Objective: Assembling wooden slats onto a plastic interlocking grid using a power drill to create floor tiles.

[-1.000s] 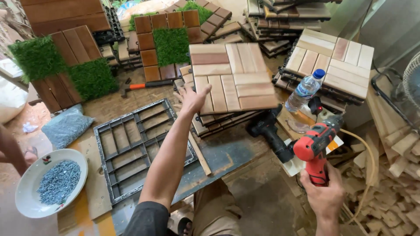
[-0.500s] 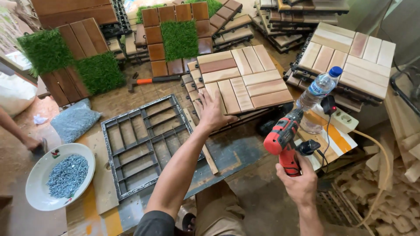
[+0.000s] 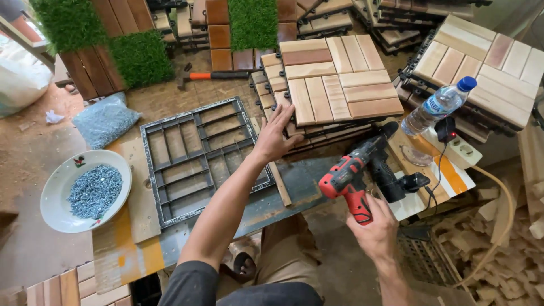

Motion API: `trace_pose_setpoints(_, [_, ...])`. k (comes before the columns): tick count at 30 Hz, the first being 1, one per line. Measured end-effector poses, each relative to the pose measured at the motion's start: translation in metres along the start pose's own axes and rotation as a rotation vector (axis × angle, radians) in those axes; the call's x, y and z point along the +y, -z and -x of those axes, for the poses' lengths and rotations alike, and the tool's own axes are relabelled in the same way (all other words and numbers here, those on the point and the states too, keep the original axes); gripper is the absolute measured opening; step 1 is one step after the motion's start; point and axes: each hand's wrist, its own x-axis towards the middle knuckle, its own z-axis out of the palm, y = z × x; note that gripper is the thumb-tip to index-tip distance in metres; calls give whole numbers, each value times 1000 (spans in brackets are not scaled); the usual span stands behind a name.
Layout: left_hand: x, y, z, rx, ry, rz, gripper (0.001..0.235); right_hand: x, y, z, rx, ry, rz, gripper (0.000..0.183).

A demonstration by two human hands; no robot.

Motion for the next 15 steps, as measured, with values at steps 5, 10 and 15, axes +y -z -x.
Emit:
trace_pose_setpoints(5, [7, 15, 32, 58, 28, 156, 75, -7, -49, 9, -124, -16, 122, 66])
trace_pose_setpoints(10, [-34, 7, 59, 159, 41, 169, 71, -19, -90, 8, -41, -42, 127, 75])
trace_pose_setpoints(15, [-53, 30, 108, 253, 11, 290, 58, -41, -86, -16, -248, -98, 220, 91])
